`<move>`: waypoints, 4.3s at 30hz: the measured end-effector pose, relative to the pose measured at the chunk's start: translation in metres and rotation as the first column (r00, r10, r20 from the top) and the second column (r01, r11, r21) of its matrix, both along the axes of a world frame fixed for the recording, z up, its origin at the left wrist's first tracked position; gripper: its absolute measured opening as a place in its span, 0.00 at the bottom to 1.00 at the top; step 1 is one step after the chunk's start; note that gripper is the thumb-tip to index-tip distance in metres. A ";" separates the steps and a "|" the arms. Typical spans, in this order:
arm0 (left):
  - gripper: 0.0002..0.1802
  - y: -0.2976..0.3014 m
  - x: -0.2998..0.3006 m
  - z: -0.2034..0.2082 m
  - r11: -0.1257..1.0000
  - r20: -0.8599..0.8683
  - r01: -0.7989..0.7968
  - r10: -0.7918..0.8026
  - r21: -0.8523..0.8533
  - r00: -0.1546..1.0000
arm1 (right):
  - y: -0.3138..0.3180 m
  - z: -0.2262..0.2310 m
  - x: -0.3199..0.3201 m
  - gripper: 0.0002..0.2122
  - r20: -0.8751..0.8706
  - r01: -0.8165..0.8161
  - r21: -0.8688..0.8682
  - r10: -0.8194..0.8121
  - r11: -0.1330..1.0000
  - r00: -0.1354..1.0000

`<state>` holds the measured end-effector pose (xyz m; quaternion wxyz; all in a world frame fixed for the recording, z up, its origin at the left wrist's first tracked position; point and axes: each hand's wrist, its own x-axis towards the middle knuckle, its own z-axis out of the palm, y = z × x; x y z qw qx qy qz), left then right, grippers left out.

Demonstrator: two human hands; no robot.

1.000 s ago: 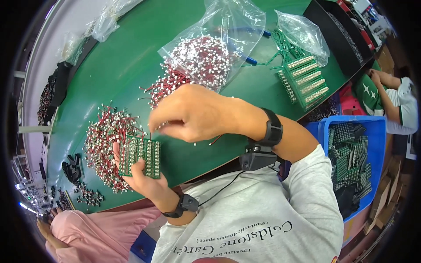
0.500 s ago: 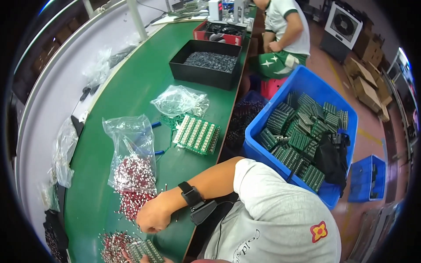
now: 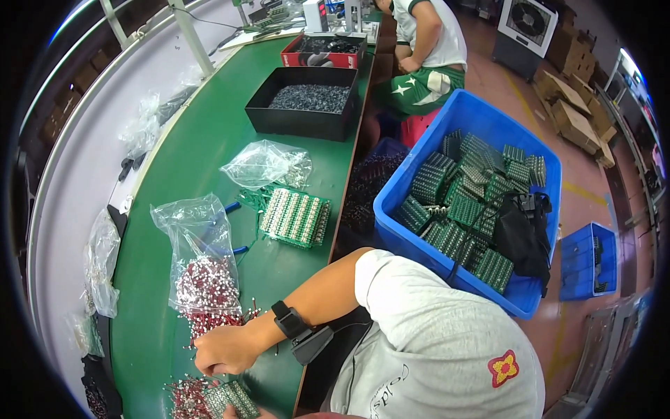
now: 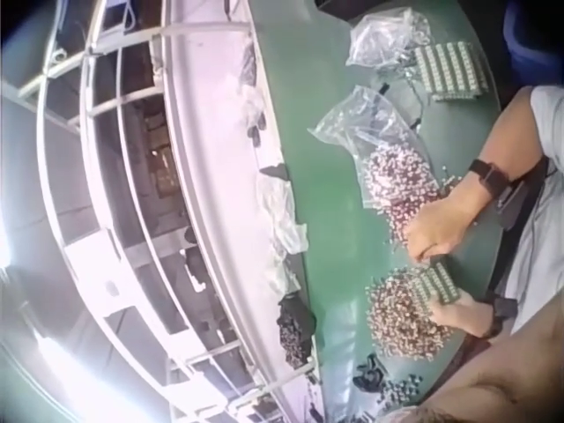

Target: Manually inserting small electronic components into holes on green printed circuit boards at a factory assembly station.

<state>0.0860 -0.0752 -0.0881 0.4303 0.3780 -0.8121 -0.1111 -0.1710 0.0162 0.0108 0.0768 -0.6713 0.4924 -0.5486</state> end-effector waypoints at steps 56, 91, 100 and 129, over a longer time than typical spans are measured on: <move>0.23 0.055 -0.065 0.080 0.647 -0.783 0.559 0.098 0.519 0.614 | -0.012 -0.014 0.007 0.04 -0.058 0.093 -0.134 -0.102 0.987 0.993; 0.20 0.063 -0.073 0.093 0.503 -0.756 0.588 0.243 0.634 0.607 | 0.003 -0.002 0.006 0.07 -0.099 0.115 -0.065 -0.121 0.991 0.988; 0.22 0.078 -0.090 0.116 0.517 -0.780 0.594 0.297 0.617 0.551 | 0.000 -0.008 0.005 0.07 -0.115 0.113 -0.076 -0.121 0.991 0.986; 0.23 0.067 -0.083 0.100 0.469 -0.781 0.627 0.315 0.622 0.539 | -0.016 -0.026 0.008 0.10 -0.162 0.123 -0.061 -0.132 0.991 0.978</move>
